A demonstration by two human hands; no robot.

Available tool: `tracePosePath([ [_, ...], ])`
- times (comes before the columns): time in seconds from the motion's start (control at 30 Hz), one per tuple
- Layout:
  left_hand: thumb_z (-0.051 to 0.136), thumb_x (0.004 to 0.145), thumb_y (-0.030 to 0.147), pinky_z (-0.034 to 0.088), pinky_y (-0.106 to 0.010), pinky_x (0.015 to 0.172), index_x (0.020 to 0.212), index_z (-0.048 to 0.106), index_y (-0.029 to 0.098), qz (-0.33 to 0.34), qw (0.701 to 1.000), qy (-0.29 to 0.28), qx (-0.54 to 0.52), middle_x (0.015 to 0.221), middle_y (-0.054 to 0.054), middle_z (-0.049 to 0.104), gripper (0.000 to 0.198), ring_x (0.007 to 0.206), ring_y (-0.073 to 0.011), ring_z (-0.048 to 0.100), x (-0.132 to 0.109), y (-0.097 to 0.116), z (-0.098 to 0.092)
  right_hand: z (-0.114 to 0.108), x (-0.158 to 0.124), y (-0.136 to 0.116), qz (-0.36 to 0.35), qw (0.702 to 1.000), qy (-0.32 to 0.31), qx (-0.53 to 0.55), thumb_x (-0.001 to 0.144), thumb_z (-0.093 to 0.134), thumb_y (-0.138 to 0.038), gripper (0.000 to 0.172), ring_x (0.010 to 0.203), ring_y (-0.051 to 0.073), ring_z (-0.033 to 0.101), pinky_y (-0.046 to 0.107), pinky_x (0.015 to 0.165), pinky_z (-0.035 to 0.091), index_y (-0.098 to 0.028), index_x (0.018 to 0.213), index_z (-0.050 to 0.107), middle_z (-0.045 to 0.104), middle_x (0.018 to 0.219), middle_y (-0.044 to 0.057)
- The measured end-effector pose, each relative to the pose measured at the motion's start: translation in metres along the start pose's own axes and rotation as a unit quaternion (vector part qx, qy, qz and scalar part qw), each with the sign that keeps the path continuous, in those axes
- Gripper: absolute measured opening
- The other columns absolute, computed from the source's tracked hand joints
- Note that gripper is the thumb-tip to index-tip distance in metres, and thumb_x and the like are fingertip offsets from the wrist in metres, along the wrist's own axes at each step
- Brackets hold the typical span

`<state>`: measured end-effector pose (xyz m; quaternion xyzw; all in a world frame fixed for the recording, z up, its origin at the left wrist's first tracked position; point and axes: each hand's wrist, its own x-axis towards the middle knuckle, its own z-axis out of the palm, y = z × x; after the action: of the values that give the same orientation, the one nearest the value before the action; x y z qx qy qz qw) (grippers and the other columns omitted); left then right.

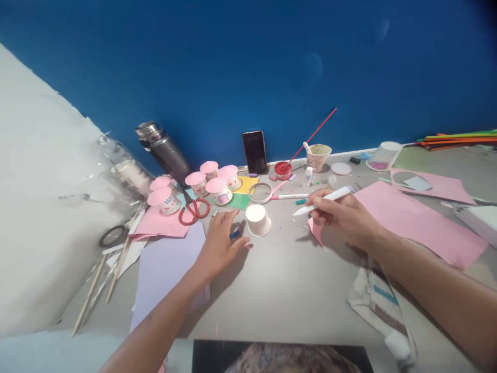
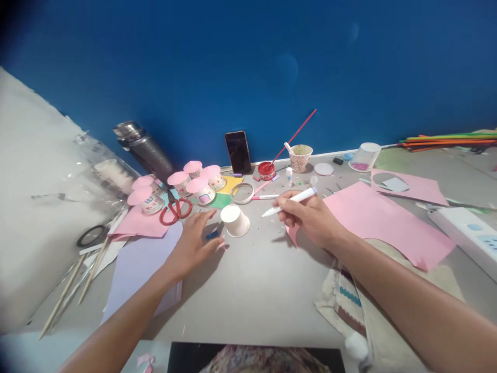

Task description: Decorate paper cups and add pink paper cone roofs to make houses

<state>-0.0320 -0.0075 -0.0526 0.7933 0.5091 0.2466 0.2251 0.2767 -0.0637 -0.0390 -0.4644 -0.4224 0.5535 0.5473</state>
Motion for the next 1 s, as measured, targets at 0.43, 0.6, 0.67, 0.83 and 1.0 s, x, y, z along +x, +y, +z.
tracePosePath([
  [0.43,0.083,0.071,0.033,0.055,-0.035,0.081,0.112,0.068,0.016,-0.135,0.813,-0.101,-0.557,0.091,-0.003,0.072,0.047,0.087,-0.0215,0.069,0.034,0.037,0.013,0.008,-0.008,-0.003,-0.091,0.992,0.076,-0.049,0.085,0.083,-0.053,0.038,0.055,0.01,0.05,0.024,0.051,0.039,-0.018,0.082,0.069,0.067,0.066,0.001],
  [0.6,0.072,0.084,0.04,0.058,-0.056,0.092,0.132,0.059,0.013,-0.174,0.667,-0.218,-0.69,0.105,-0.016,0.078,0.057,0.105,-0.0367,0.075,0.022,0.04,0.026,0.019,-0.027,-0.008,-0.175,0.971,0.102,-0.129,0.086,0.081,-0.056,0.037,0.053,0.014,0.058,0.026,0.049,0.045,-0.021,0.088,0.072,0.071,0.063,0.002],
  [0.67,0.068,0.087,0.037,0.059,-0.055,0.092,0.132,0.06,0.013,-0.182,0.642,-0.225,-0.71,0.109,-0.017,0.078,0.052,0.106,-0.0364,0.075,0.017,0.04,0.034,0.023,-0.032,-0.01,-0.197,0.961,0.099,-0.164,0.087,0.081,-0.056,0.035,0.053,0.016,0.062,0.027,0.048,0.047,-0.022,0.087,0.072,0.073,0.064,0.003],
  [0.83,0.065,0.091,0.035,0.062,-0.045,0.082,0.126,0.065,0.012,-0.195,0.624,-0.212,-0.726,0.104,-0.013,0.078,0.042,0.094,-0.0315,0.077,0.011,0.044,0.041,0.03,-0.042,-0.009,-0.253,0.934,0.061,-0.247,0.093,0.076,-0.05,0.027,0.061,0.019,0.07,0.03,0.055,0.055,-0.023,0.088,0.073,0.077,0.07,0.004],
  [1.0,0.065,0.093,0.038,0.063,-0.04,0.075,0.129,0.067,0.008,-0.189,0.633,-0.211,-0.721,0.103,-0.014,0.079,0.046,0.087,-0.0271,0.074,0.009,0.048,0.041,0.034,-0.05,-0.009,-0.291,0.911,0.035,-0.291,0.094,0.075,-0.042,0.018,0.064,0.021,0.073,0.031,0.056,0.057,-0.025,0.09,0.075,0.078,0.072,0.005],
])
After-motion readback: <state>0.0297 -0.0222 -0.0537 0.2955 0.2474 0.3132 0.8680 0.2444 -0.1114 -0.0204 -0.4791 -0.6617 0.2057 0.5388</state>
